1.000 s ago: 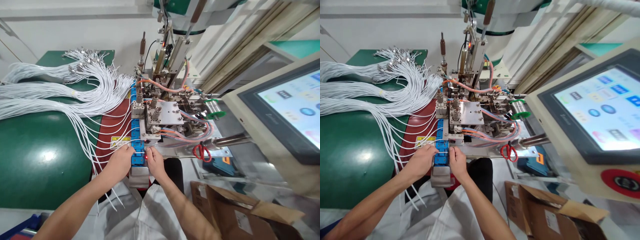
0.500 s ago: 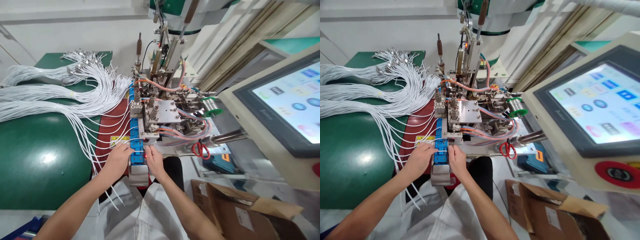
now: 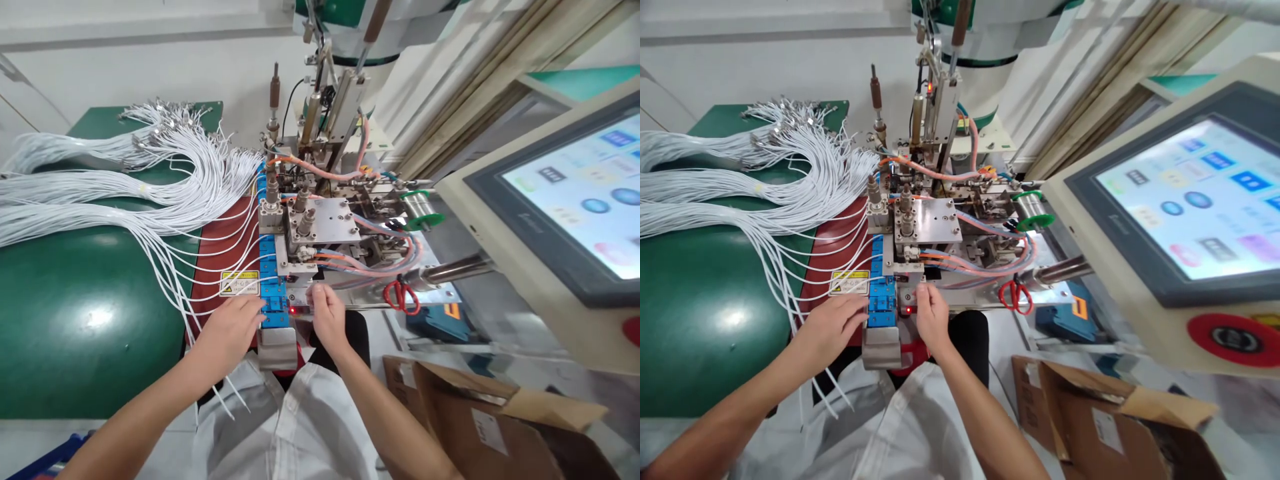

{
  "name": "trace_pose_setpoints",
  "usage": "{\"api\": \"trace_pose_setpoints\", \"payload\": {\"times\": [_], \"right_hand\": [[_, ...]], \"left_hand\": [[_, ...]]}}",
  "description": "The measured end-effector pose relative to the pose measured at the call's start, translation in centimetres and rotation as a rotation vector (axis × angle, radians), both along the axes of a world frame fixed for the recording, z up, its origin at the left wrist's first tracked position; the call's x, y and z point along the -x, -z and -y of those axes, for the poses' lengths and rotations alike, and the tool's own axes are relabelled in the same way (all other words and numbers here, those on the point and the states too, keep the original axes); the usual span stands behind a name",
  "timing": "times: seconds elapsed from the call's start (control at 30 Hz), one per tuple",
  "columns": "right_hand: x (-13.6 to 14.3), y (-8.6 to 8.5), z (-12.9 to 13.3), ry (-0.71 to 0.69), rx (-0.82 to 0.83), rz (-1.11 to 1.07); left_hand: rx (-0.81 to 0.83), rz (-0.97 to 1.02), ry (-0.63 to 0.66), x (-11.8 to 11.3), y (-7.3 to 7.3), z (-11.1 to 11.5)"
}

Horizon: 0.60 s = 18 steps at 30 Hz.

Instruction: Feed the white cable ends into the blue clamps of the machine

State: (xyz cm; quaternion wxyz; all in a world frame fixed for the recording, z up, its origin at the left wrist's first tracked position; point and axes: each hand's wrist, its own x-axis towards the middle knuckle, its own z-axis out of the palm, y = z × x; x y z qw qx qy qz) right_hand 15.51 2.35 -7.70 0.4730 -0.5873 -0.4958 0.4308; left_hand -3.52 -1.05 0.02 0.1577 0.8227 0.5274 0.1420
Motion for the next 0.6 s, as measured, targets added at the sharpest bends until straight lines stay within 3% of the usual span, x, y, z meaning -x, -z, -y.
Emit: {"api": "trace_pose_setpoints", "payload": {"times": [0.1, 0.17, 0.3, 0.4, 0.47, 0.6], "right_hand": [[-0.8, -0.6, 0.2, 0.009, -0.004, -0.048], [-1.1, -0.9, 0.4, 0.008, 0.0, -0.074], [-1.4, -1.3, 0.6, 0.001, 0.002, -0.103], [-1.4, -1.5, 1.1, 0.007, -0.007, -0.142], [-1.4, -1.9, 1.6, -0.012, -0.025, -0.168], [-1.3, -3.1, 3.0, -0.141, -0.076, -0.25]], "left_hand": [[0.31, -0.057, 0.304, -0.2, -1.3, 2.3], [0.421, -0.162, 0.445, -0.2, -0.8, 4.1], [0.403, -0.489, 0.462, 0.0, 1.6, 6.3], [0.48, -0.376, 0.491, -0.4, 1.3, 5.1], [0.494, -0.133, 0.409, -1.0, 0.1, 3.6], [0.38, 0.336, -0.023, -2.7, -1.4, 1.1]]}}
